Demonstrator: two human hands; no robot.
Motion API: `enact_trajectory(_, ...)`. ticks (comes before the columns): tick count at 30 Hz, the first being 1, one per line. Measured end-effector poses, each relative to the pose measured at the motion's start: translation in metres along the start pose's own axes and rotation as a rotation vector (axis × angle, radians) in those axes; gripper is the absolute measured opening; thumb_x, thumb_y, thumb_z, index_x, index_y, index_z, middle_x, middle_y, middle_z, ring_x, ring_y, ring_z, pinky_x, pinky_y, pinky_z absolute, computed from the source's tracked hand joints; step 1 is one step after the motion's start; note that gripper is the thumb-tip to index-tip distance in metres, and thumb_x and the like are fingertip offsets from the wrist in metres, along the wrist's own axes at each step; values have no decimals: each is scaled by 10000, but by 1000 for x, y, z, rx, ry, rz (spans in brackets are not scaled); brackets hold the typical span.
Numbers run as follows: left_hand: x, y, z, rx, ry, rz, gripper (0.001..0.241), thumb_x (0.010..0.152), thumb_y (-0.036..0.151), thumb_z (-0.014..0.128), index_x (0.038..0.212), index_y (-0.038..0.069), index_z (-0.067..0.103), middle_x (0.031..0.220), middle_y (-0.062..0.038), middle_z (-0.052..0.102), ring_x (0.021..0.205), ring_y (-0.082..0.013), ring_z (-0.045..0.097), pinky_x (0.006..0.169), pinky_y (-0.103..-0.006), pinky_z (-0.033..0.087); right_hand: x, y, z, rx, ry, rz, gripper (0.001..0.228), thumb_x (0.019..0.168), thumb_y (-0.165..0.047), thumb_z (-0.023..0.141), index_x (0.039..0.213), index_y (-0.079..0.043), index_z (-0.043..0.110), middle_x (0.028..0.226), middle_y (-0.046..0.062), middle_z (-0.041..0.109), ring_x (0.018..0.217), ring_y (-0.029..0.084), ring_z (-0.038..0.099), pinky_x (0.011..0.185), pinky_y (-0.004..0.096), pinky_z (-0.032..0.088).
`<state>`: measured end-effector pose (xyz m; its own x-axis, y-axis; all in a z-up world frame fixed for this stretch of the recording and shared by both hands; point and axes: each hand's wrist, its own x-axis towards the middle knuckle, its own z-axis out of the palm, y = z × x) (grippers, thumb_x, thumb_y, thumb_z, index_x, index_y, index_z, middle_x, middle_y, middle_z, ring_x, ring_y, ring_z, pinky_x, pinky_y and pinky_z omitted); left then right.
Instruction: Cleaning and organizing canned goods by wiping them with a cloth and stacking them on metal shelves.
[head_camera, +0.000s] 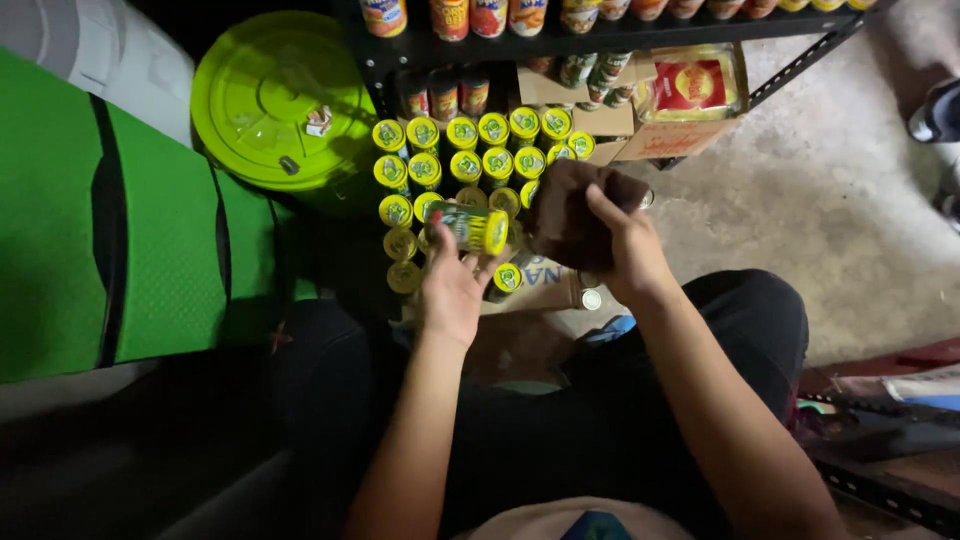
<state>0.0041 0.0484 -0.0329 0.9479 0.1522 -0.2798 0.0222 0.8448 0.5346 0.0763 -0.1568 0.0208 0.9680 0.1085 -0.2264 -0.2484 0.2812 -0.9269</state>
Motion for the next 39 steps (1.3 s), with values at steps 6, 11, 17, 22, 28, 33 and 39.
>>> enact_trajectory(6,-10,9,-7,-503,-342,-102,630,1106,389,651,1609,107,396,1416,-132,606,1168,-237,646,934,-335,565,22,17,15,15,-159,138,644,1009,-412,601,1535,-129,358,1400,41,549,1195,188,582,965,397,521)
enact_trajectory(11,-11,8,-4,-355,-151,-100,602,1033,424,641,1436,-5,515,1348,-168,654,1201,-275,662,1011,-333,571,-2,26,11,-346,-112,-173,643,988,-231,674,1524,-81,352,1487,62,499,1291,207,556,1049,350,496)
enact_trajectory(17,-6,-17,-8,-148,-141,-187,543,974,413,710,1380,78,576,1264,-49,657,1122,-183,624,951,-327,528,-44,15,33,-191,-401,-146,512,1030,-135,660,1486,-5,469,1377,98,587,1296,197,565,1089,364,479)
enact_trajectory(22,-18,-16,12,114,-190,124,535,907,282,800,1329,163,494,1236,0,588,1143,-151,587,975,-345,483,-52,8,44,-194,-393,-106,498,1010,-153,650,1464,-18,495,1349,74,626,1271,175,579,1094,350,460)
enact_trajectory(28,-29,-19,21,-11,-210,47,522,925,272,786,1335,121,501,1257,-11,595,1181,-152,594,1027,-323,483,-61,17,31,-197,-319,-77,490,999,-171,653,1448,-20,524,1317,58,648,1237,158,590,1075,327,452)
enact_trajectory(33,-18,-41,0,122,-192,42,521,948,178,805,1369,108,506,1190,-6,557,1082,-129,543,887,-297,447,-53,21,15,-199,-257,-79,485,982,-173,647,1432,-28,539,1302,37,648,1207,134,589,1033,316,460)
enact_trajectory(39,-7,0,45,280,-298,149,601,863,211,839,1336,74,495,1235,-42,614,1119,-162,600,922,-312,525,-35,-20,34,-203,-332,-206,471,929,-97,703,1371,0,574,1282,66,666,1197,157,606,1028,342,480)
